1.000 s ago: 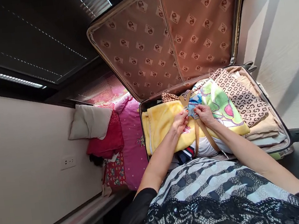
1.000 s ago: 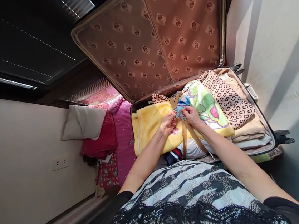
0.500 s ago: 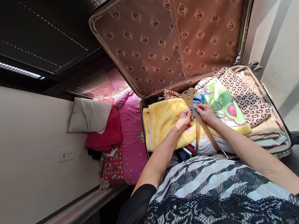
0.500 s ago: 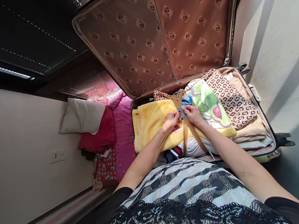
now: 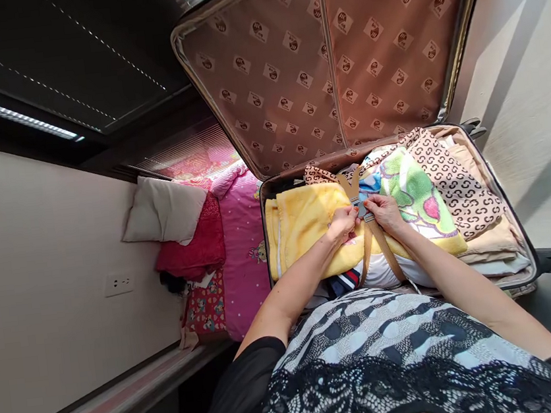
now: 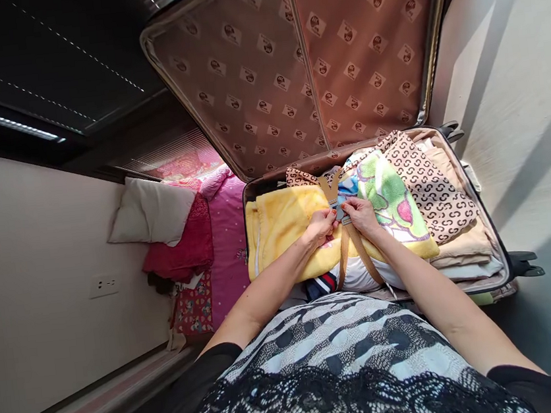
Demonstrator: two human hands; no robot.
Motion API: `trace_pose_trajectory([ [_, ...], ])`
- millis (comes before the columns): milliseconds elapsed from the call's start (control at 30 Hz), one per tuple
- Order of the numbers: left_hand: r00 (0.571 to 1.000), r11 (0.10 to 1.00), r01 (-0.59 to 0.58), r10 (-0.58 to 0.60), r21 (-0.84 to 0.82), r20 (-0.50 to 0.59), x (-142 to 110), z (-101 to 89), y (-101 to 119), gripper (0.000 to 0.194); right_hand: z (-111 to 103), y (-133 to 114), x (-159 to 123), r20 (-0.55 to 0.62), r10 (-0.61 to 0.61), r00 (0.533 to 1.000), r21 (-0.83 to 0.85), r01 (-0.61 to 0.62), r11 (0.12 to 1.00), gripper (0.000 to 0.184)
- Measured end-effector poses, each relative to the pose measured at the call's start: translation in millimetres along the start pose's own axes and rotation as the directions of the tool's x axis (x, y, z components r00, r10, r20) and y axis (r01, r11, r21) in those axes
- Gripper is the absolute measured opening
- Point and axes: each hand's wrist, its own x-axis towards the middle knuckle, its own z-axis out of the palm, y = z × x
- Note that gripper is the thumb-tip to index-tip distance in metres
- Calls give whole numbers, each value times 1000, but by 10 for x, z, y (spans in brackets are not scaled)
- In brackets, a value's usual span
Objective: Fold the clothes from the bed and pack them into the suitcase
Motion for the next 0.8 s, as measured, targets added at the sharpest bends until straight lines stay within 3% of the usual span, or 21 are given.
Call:
trace_pose_trajectory([
  [100, 998, 993, -39, 35, 111, 43, -7, -27, 34, 39, 16, -5, -50, -34, -10, 999, 8, 11, 1000, 59],
  [267, 993, 976, -48, 25, 211, 112, -79, -73, 71, 42, -60, -14, -57, 48, -52, 997, -71, 55, 996, 50],
  [367, 992, 970, -56, 27, 235, 124, -113, -78, 65, 42, -183, -28, 6, 156, -44, 987, -205, 76, 976, 39],
  [467, 992, 965, -60, 30, 255, 121, -125, -71, 55, 38, -304, -57, 43, 323, 55, 945, -299, 47, 953, 28],
  [533, 993, 966, -60, 31, 251, 116, -132, -67, 62, 34, -354, -77, 29, 373, 111, 921, -314, 12, 949, 24],
  [633, 992, 970, -49, 19, 240, 122, -161, -66, 98, 35, -372, -107, -9, 279, 95, 955, -310, -4, 951, 20],
  [733, 993, 973, -25, -2, 231, 116, -206, -68, 139, 39, -321, -146, 7, 95, -32, 995, -338, 62, 939, 16],
  [800, 994, 974, -18, -8, 226, 112, -231, -68, 151, 39, -254, -177, 51, 48, -106, 993, -373, 117, 921, 14],
])
